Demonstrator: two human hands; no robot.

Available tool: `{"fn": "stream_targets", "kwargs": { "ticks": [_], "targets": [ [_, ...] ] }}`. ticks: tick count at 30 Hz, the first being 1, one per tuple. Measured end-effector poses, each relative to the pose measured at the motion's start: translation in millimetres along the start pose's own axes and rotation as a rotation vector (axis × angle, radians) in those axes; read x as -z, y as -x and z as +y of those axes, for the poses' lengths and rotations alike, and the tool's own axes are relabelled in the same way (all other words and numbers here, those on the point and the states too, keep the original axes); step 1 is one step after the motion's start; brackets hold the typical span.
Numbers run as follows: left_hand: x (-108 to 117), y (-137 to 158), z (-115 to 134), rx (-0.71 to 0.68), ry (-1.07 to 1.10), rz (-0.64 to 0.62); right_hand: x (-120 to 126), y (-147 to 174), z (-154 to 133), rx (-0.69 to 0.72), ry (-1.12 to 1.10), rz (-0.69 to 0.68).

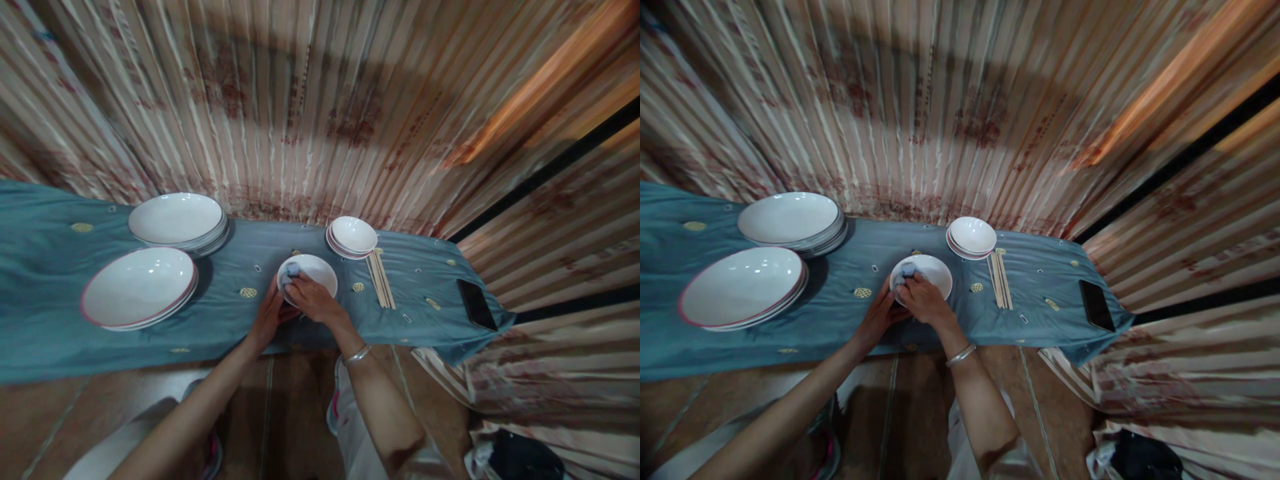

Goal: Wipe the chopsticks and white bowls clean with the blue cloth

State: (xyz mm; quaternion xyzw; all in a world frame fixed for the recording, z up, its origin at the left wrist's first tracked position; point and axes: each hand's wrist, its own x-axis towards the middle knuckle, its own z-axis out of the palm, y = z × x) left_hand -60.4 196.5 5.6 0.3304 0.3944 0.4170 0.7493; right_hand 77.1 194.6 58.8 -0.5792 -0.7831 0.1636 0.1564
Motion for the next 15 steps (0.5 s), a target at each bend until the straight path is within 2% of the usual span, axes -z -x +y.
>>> {"fn": "stream_targets", "kwargs": {
  "ticks": [4, 10, 15],
  "targets": [
    [-0.6, 0.8, 0.4, 0.002, -0.006, 0.0, 0.6, -2.1, 3.4, 0.007, 0.049, 0.021],
    [-2.5, 2.9, 3.3, 0.007, -0.012, 0.009, 4.4, -1.6, 5.5, -0.059, 0.124, 0.04],
    [-2.5, 2.6, 3.7, 0.013, -0.016, 0.008, 5.9, 1.3, 2.6, -0.173, 0.188, 0.058]
  ]
}}
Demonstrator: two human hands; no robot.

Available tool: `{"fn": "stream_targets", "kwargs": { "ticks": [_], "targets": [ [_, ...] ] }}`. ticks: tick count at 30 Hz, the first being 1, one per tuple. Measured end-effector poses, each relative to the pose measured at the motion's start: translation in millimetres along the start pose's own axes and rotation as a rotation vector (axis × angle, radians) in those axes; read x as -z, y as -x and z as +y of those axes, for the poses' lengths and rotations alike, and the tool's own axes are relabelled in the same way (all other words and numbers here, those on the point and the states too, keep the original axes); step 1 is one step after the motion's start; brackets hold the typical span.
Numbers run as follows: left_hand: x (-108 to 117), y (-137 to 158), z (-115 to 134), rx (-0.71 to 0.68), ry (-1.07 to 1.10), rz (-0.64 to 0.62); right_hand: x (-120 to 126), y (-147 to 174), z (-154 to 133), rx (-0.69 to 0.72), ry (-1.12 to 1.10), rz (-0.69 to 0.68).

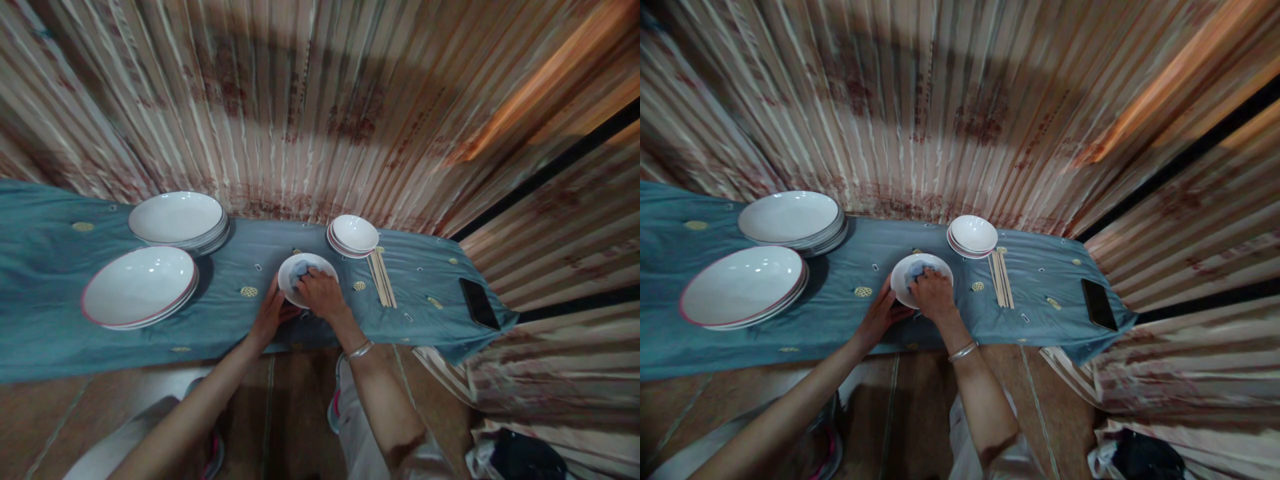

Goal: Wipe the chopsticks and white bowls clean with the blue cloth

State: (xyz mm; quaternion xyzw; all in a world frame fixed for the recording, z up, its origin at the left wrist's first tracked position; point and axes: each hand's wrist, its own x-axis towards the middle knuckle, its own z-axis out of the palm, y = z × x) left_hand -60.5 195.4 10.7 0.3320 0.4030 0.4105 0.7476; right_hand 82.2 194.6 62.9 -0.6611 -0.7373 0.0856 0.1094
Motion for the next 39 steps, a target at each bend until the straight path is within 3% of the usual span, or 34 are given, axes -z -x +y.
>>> {"fn": "stream_targets", "kwargs": {
  "ticks": [8, 13, 19, 29, 34, 37, 39],
  "targets": [
    [-1, 1, 0, -0.016, -0.021, -0.014, 2, 8, 2, 0.014, 0.143, 0.001],
    [1, 0, -2, -0.04, -0.016, -0.031, 11, 13, 1, 0.061, 0.034, -0.11],
    [1, 0, -2, -0.027, -0.01, -0.01, 18, 14, 6, 0.079, -0.453, -0.196],
    [-5, 1, 4, -0.041, -0.02, -0.027, 25, 26, 18, -0.032, -1.313, -0.355],
    [-1, 1, -5, -0.089, -0.084, 0.113, 36, 36, 26, -0.101, -1.518, -0.187],
    [8, 4, -11, -0.263, -0.287, 0.175, 41, 38, 34, -0.203, -1.613, -0.051],
    [14, 9, -10, -0.434, -0.541, 0.213, 43, 37, 39, -0.3, -1.668, 0.061]
  ]
}}
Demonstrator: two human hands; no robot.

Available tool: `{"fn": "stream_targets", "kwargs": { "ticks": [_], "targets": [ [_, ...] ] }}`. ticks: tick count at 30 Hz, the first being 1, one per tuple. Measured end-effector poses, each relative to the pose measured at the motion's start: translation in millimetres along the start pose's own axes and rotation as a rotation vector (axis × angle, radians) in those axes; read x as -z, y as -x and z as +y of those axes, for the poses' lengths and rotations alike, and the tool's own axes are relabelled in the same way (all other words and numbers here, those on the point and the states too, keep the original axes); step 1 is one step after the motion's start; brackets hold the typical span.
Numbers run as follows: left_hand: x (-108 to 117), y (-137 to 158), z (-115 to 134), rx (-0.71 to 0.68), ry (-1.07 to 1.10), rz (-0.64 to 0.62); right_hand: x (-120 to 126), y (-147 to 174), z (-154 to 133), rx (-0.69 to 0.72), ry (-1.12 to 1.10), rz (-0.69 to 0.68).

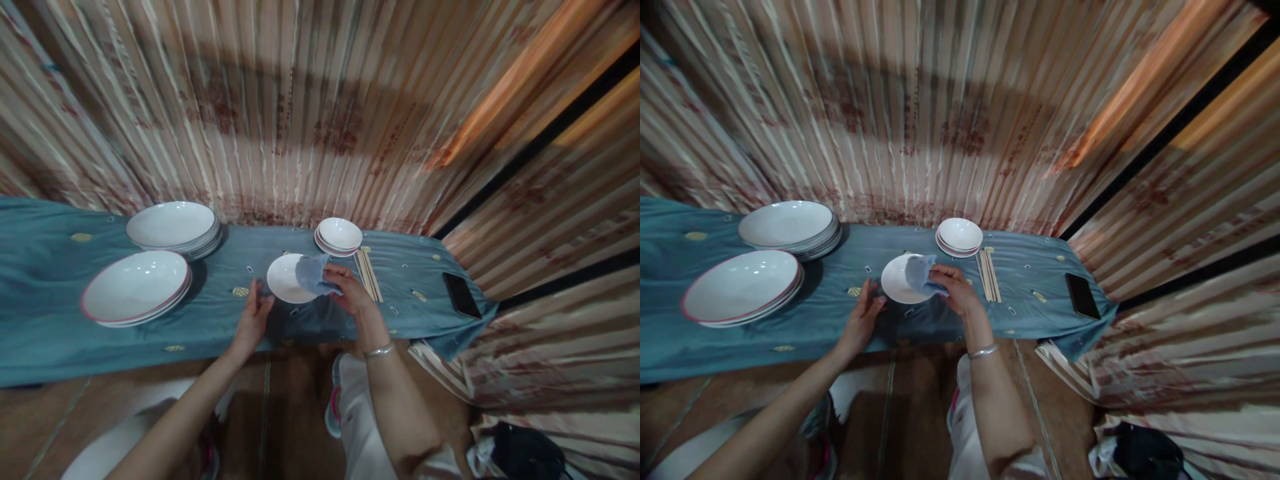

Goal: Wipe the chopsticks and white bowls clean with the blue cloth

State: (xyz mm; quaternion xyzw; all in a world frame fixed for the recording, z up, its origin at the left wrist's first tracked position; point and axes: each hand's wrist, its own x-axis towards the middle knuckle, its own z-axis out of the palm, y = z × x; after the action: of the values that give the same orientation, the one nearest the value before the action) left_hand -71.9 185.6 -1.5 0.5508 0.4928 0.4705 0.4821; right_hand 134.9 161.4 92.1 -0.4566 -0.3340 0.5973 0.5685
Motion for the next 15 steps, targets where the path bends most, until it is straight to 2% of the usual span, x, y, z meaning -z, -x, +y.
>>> {"fn": "stream_targets", "kwargs": {
  "ticks": [3, 5, 7, 10, 15],
  "targets": [
    [7, 4, 7, -0.409, -0.395, -0.003, 6, -3, -2, 0.047, -0.079, 0.163],
    [6, 6, 15, -0.633, -0.568, -0.054, 8, -5, -3, 0.084, -0.085, 0.188],
    [0, 8, 21, -0.774, -0.685, -0.113, 11, -6, -4, 0.109, -0.067, 0.177],
    [-12, 11, 23, -0.841, -0.813, -0.162, 13, -5, -4, 0.122, -0.047, 0.177],
    [-26, 11, 23, -0.816, -0.859, -0.271, 17, -3, 0, 0.112, -0.045, 0.212]
  ]
}}
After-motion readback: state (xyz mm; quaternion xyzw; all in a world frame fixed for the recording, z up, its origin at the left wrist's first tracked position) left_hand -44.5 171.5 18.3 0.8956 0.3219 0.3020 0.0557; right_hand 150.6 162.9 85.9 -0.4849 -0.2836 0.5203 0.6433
